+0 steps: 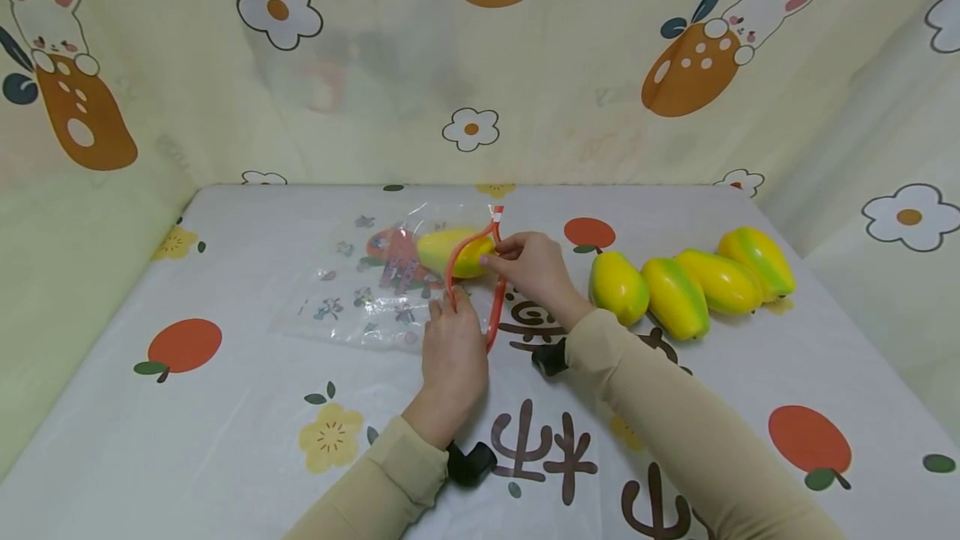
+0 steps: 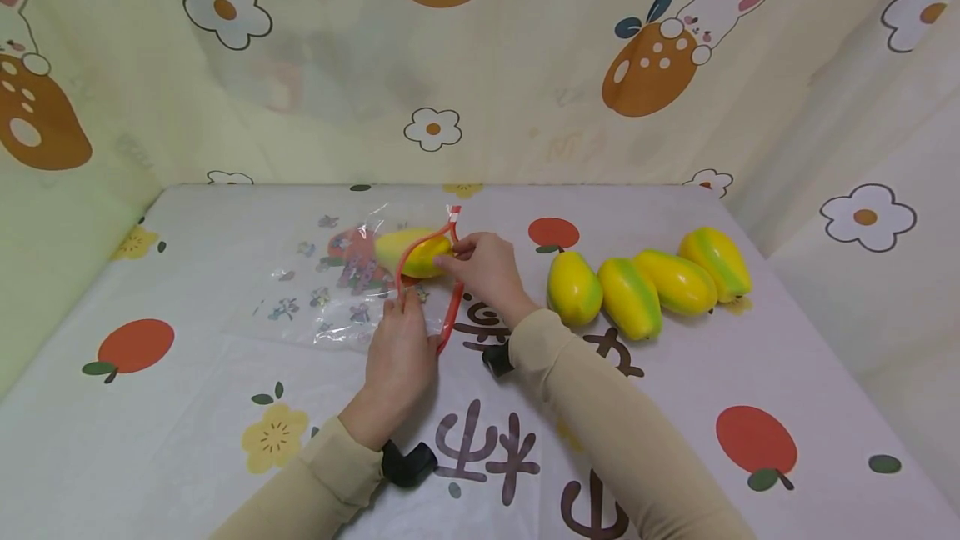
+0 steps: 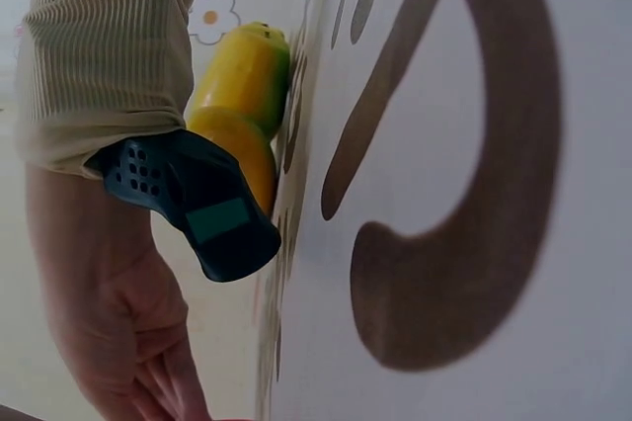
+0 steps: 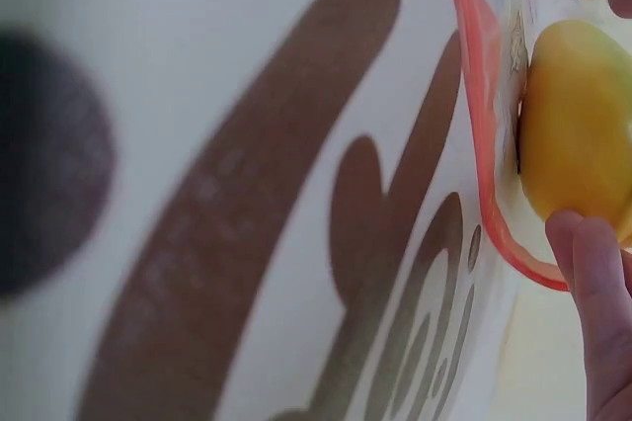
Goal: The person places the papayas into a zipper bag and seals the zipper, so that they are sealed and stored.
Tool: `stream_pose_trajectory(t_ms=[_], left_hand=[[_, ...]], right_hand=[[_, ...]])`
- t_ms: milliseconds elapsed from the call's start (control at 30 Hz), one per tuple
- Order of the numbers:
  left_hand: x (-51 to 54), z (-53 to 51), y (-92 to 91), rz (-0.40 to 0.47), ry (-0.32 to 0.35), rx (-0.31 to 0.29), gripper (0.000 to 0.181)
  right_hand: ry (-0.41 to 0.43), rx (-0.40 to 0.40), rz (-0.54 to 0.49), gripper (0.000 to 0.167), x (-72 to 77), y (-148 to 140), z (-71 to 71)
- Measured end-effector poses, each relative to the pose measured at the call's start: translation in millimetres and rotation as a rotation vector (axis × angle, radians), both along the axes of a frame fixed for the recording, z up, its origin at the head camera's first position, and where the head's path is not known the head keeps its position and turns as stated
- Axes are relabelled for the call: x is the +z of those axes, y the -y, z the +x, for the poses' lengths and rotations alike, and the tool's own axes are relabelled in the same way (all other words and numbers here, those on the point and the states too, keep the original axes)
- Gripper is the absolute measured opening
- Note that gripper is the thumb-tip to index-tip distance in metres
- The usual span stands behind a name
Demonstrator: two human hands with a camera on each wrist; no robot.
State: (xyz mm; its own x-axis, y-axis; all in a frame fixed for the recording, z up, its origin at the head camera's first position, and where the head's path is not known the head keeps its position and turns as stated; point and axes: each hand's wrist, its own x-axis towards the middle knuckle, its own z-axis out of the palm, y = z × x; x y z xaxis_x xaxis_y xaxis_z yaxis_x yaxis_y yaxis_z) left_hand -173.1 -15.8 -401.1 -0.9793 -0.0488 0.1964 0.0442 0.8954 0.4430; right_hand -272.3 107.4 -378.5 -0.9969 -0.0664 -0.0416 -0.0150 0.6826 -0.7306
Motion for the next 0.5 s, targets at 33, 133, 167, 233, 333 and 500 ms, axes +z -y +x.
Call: stream_pose_trajectory(t_ms=[33, 133, 167, 233, 333, 500], left_hand=[[-0.3, 0.4, 0.0, -0.004, -0.025, 0.0, 0.063], [-1.2, 1.5, -0.8, -0.016, -0.104, 0.003, 0.054], [-1.3, 1.8, -1.2, -0.02, -0.126, 0.002, 0.052], [-1.9, 2.2, -2.1, -0.026, -0.167, 0.002, 0.048], [-3.3, 2.5, -3.2, -0.041, -0.21, 0.001, 0.046], [-6.1, 3.0, -4.3, -0.057, -0.255, 0.001, 0.047]], right_hand=[[-0.005, -0.001, 0.002, 0.042, -0.1, 0.5, 0.0], [-0.017, -0.006, -0.001, 0.041, 0.8, 1.1, 0.6], [-0.021, -0.007, -0.001, 0.04, 1.1, 1.1, 0.8], [-0.023, -0.013, -0.003, 0.039, 1.4, 1.0, 1.4], [-0.023, -0.026, -0.004, 0.037, 2.8, 2.9, 2.7], [-0.058, -0.024, -0.008, 0.032, 2.4, 8.7, 2.5]])
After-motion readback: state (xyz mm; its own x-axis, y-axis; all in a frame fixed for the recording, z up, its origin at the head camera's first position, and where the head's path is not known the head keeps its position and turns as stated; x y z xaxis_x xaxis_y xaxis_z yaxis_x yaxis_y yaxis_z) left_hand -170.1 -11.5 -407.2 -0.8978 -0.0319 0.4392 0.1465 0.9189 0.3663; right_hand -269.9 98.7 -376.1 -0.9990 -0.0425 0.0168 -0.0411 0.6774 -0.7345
